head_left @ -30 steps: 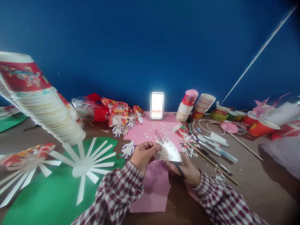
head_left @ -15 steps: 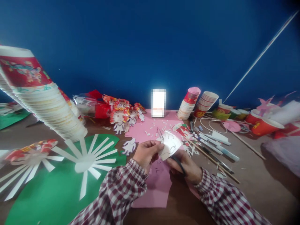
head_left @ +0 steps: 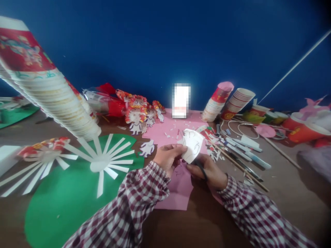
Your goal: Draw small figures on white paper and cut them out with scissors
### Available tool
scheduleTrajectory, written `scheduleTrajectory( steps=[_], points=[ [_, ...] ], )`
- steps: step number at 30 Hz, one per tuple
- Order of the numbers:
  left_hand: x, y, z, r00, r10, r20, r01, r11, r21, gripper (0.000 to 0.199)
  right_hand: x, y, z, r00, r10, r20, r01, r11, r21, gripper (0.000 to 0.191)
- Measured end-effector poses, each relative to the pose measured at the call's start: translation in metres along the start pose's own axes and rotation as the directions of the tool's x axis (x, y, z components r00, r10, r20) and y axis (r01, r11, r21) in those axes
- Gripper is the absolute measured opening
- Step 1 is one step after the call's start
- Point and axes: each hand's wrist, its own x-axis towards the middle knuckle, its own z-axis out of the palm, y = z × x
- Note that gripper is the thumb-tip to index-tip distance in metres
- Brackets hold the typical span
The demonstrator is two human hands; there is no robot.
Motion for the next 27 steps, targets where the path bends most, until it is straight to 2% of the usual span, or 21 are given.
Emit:
scheduleTrajectory(
  steps=[5,9,18,20,23,25,27],
  points=[
    [-0.002,0.0021,0.005,0.999,-0.029,-0.046,0.029,1.0,0.003,0.01,-0.0005,0.0006,0.0022,1.0,0.01,-0.016,-0.011,1.0,-0.012,0.025],
    [-0.0035,0.0037,0.0066,0.999,-0.036,-0.039,0.037,0.999,0.012,0.006,-0.0015,0.0045,0.0021,0.998,0.028,-0.048,-0.028,1.0,-0.01,0.024],
    [-0.0033,0.0036,0.0051,0.995,-0.076,-0.057,0.076,0.997,0.005,0.013,-0.0026,0.0047,0.0014,0.999,0.018,-0.045,-0.019,0.999,-0.037,0.029],
    [-0.0036,0.0038,0.0037,0.998,-0.054,-0.04,0.055,0.998,0.019,0.015,-0.0022,0.0037,0.0006,0.998,-0.005,-0.055,0.0,0.996,-0.088,0.03],
    [-0.0024,0.0034,0.0007,0.999,-0.037,-0.006,0.037,0.998,0.041,0.02,-0.0018,0.0031,-0.002,0.994,-0.07,-0.085,0.047,0.966,-0.253,0.02],
    [-0.0002,0.0028,-0.0011,0.999,-0.018,0.05,0.015,0.998,0.058,0.023,-0.0023,0.0027,-0.004,0.984,-0.143,-0.11,0.088,0.913,-0.399,0.013],
    [0.0023,0.0018,-0.002,0.998,0.022,0.054,-0.026,0.997,0.071,0.024,-0.0036,0.0018,-0.0057,0.969,-0.203,-0.138,0.1,0.839,-0.535,0.013]
  ],
)
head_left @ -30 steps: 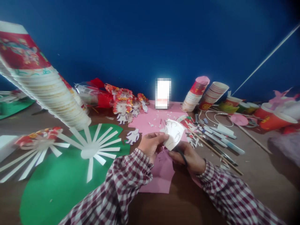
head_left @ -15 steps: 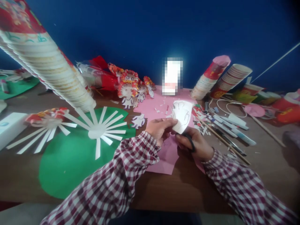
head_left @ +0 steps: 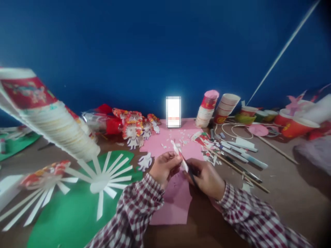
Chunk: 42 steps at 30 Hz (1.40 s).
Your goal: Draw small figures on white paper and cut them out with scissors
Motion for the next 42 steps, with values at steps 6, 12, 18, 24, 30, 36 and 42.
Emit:
scheduleTrajectory(
  steps=[6,12,18,24,30,36,42],
  points=[
    [0.002,-0.004,0.002,0.997,0.073,-0.007,-0.072,0.996,0.052,0.02,-0.004,-0.004,-0.006,0.997,-0.041,-0.062,0.024,0.966,-0.256,0.014],
    [0.0,-0.005,0.008,0.995,0.101,-0.003,-0.101,0.995,-0.004,0.017,-0.003,-0.006,-0.007,0.997,-0.029,-0.066,0.01,0.961,-0.276,0.012],
    [0.001,-0.006,0.006,0.993,0.118,0.013,-0.117,0.993,-0.01,0.02,-0.003,-0.007,-0.007,0.997,-0.028,-0.073,0.009,0.966,-0.257,0.015],
    [0.002,-0.009,0.004,0.994,0.112,0.009,-0.112,0.992,-0.054,0.021,-0.004,-0.009,-0.006,0.997,-0.017,-0.075,-0.002,0.97,-0.242,0.015],
    [0.002,-0.01,0.003,0.997,0.07,-0.031,-0.073,0.993,-0.089,0.019,-0.004,-0.008,-0.007,0.997,-0.03,-0.065,0.011,0.96,-0.281,0.016],
    [0.003,-0.011,0.002,0.997,0.076,-0.017,-0.077,0.991,-0.113,0.02,-0.004,-0.006,-0.007,0.997,-0.038,-0.065,0.017,0.955,-0.297,0.014],
    [0.003,-0.012,0.001,0.998,0.067,-0.016,-0.069,0.984,-0.164,0.022,-0.004,-0.01,-0.006,0.996,-0.01,-0.089,-0.015,0.958,-0.285,0.013]
  ],
)
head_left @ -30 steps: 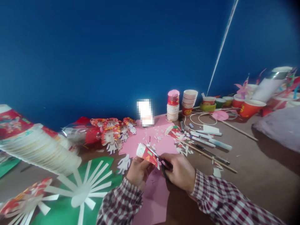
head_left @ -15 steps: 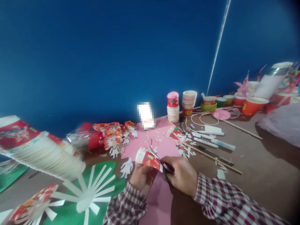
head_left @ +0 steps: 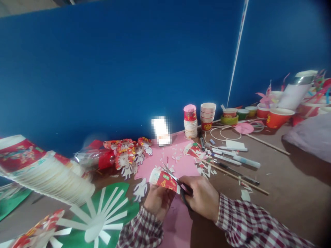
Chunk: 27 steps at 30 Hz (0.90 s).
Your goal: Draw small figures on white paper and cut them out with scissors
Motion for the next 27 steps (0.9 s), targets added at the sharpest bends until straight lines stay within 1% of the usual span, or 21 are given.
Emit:
scheduleTrajectory(
  steps=[3,8,11,16,27],
  points=[
    [-0.0009,0.0003,0.0013,1.0,-0.002,0.004,0.002,1.0,-0.016,0.023,-0.0002,-0.002,-0.0013,1.0,0.017,0.005,-0.017,0.999,0.031,0.013],
    [-0.0012,0.0011,0.0032,1.0,-0.001,0.025,0.001,1.0,-0.014,0.024,-0.0002,-0.0023,-0.0026,1.0,0.009,0.018,-0.009,0.999,0.035,0.011],
    [0.0001,0.0008,0.0018,0.999,0.001,0.036,0.0,1.0,-0.018,0.022,-0.0003,-0.0014,-0.0018,1.0,0.015,0.005,-0.015,0.999,0.028,0.01],
    [-0.0003,0.0003,-0.0008,0.998,-0.008,0.06,0.009,1.0,-0.029,0.019,-0.0005,0.0008,-0.0003,1.0,0.009,0.021,-0.01,1.0,0.023,0.009],
    [0.0018,0.0005,0.0008,0.996,-0.014,0.093,0.02,0.998,-0.059,0.023,-0.0007,0.0005,0.0012,0.999,0.019,0.029,-0.021,0.999,0.048,0.011]
  ],
)
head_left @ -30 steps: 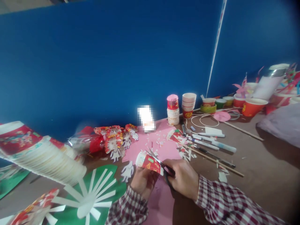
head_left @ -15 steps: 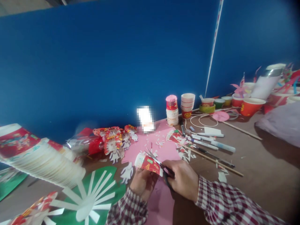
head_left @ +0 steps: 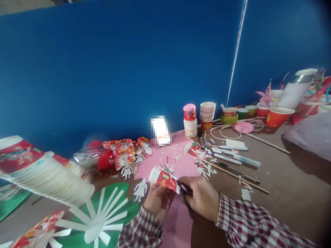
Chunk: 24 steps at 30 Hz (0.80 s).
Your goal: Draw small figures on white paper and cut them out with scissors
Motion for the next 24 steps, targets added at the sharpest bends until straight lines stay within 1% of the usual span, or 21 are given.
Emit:
scheduleTrajectory(
  steps=[3,9,12,17,21,24],
  points=[
    [0.0,0.0,-0.003,1.0,0.0,0.001,0.0,1.0,-0.006,0.026,0.0,-0.001,-0.002,1.0,-0.005,-0.003,0.004,1.0,-0.018,0.01],
    [0.0,-0.002,-0.007,1.0,0.008,-0.015,-0.008,1.0,-0.026,0.03,0.0,-0.001,-0.005,0.999,-0.039,0.036,0.041,0.997,-0.064,0.012],
    [0.0,0.001,-0.004,0.999,0.022,-0.032,-0.022,1.0,-0.014,0.036,0.0,0.002,-0.003,0.999,-0.042,0.005,0.042,0.992,-0.119,0.011],
    [-0.005,0.008,0.006,0.995,0.074,-0.074,-0.067,0.993,0.097,0.028,0.0,0.004,-0.001,0.998,-0.057,-0.009,0.055,0.987,-0.153,0.015],
    [-0.007,0.009,0.011,0.99,0.12,-0.072,-0.112,0.989,0.1,0.031,0.0,0.004,0.0,0.998,-0.053,-0.014,0.05,0.982,-0.18,0.013],
    [-0.006,0.008,0.01,0.991,0.115,-0.068,-0.108,0.989,0.099,0.031,0.0,0.005,0.001,0.999,-0.05,-0.012,0.047,0.984,-0.171,0.012]
  ],
)
